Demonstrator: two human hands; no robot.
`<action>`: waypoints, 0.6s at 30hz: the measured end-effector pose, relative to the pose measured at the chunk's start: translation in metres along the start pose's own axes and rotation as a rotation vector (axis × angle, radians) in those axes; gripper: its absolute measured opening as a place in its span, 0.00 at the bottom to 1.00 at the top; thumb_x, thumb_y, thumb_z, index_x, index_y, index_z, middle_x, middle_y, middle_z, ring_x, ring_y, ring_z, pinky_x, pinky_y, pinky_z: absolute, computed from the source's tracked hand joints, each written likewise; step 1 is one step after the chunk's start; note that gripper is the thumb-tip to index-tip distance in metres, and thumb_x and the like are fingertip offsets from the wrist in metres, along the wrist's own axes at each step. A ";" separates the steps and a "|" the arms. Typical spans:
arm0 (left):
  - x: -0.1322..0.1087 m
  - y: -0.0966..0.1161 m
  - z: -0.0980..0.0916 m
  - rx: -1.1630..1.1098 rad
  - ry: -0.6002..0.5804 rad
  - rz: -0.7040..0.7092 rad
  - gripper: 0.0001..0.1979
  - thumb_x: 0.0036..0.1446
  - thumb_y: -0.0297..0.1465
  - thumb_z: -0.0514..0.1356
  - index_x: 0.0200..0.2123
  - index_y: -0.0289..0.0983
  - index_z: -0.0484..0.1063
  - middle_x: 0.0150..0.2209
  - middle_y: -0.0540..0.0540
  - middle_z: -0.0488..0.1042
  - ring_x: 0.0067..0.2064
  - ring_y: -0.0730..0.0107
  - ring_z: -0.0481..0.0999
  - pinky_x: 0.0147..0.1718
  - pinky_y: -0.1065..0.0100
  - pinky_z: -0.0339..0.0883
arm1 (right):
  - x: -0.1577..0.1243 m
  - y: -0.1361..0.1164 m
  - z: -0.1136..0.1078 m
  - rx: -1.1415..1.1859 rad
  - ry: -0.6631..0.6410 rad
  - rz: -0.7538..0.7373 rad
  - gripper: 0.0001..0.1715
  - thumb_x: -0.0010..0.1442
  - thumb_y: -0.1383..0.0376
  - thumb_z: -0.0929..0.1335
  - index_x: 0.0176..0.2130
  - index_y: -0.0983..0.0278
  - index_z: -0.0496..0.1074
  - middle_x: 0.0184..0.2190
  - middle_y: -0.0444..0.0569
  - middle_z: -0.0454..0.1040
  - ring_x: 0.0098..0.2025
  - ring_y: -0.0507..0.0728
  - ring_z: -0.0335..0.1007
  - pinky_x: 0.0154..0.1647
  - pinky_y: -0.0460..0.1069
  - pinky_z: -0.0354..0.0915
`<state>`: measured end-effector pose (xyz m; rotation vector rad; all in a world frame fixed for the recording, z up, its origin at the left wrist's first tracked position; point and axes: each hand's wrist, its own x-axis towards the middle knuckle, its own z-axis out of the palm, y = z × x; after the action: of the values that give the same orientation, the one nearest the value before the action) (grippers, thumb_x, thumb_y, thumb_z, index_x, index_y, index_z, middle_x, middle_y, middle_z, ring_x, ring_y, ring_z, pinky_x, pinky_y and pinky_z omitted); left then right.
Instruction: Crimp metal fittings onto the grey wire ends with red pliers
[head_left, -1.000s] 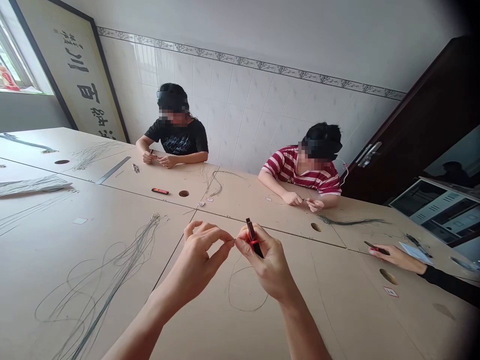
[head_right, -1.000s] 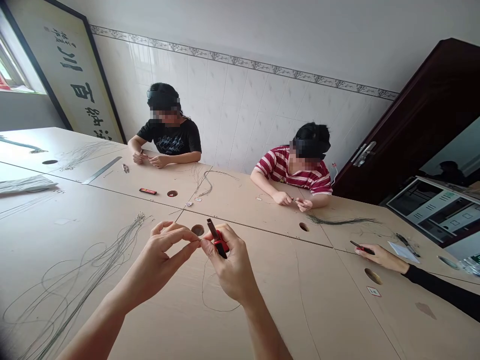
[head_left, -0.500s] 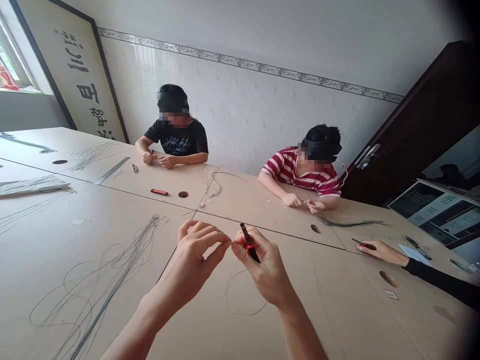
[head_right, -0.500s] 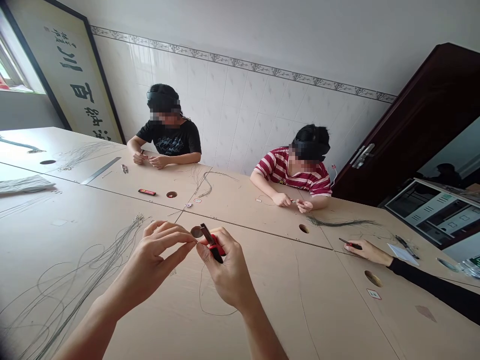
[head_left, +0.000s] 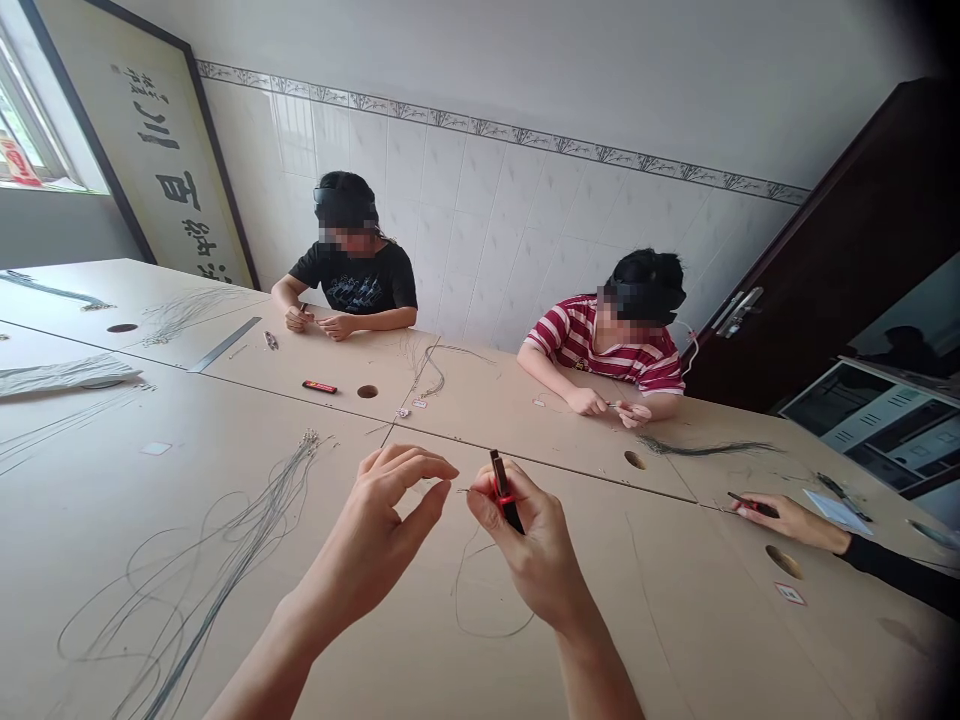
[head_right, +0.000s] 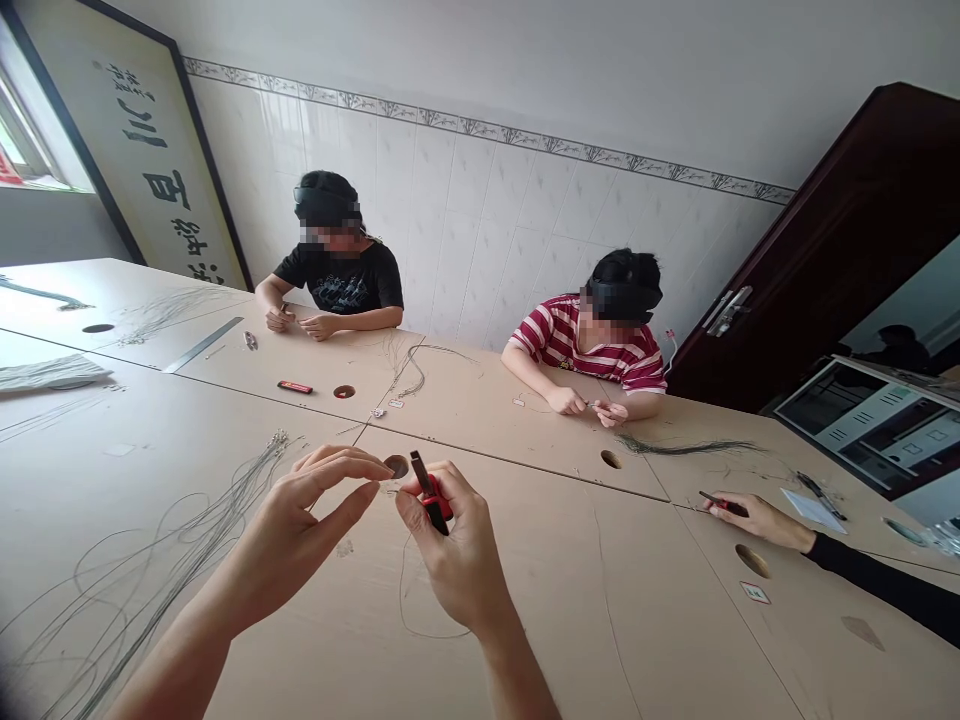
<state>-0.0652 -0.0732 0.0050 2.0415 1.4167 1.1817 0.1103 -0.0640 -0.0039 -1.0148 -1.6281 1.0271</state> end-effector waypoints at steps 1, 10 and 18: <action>0.000 0.000 0.000 -0.010 -0.012 -0.031 0.09 0.63 0.35 0.54 0.40 0.46 0.74 0.44 0.48 0.76 0.50 0.60 0.70 0.45 0.59 0.68 | 0.000 0.001 0.001 0.007 0.002 0.005 0.13 0.63 0.56 0.66 0.31 0.61 0.66 0.29 0.43 0.60 0.28 0.50 0.52 0.28 0.46 0.53; 0.000 0.004 0.001 -0.034 -0.084 -0.083 0.07 0.61 0.36 0.57 0.37 0.47 0.75 0.41 0.49 0.76 0.48 0.59 0.71 0.40 0.61 0.70 | -0.002 0.005 0.001 0.027 0.007 0.018 0.14 0.63 0.55 0.66 0.32 0.61 0.66 0.30 0.44 0.62 0.28 0.50 0.52 0.27 0.46 0.53; -0.001 0.003 0.001 0.010 -0.090 -0.049 0.08 0.63 0.35 0.54 0.33 0.44 0.72 0.37 0.49 0.75 0.44 0.62 0.71 0.42 0.61 0.67 | -0.004 0.005 0.001 0.013 0.002 0.030 0.14 0.63 0.55 0.66 0.32 0.61 0.65 0.29 0.42 0.61 0.27 0.50 0.50 0.27 0.47 0.52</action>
<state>-0.0627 -0.0751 0.0065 2.0285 1.4242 1.0511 0.1110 -0.0667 -0.0095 -1.0340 -1.6066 1.0553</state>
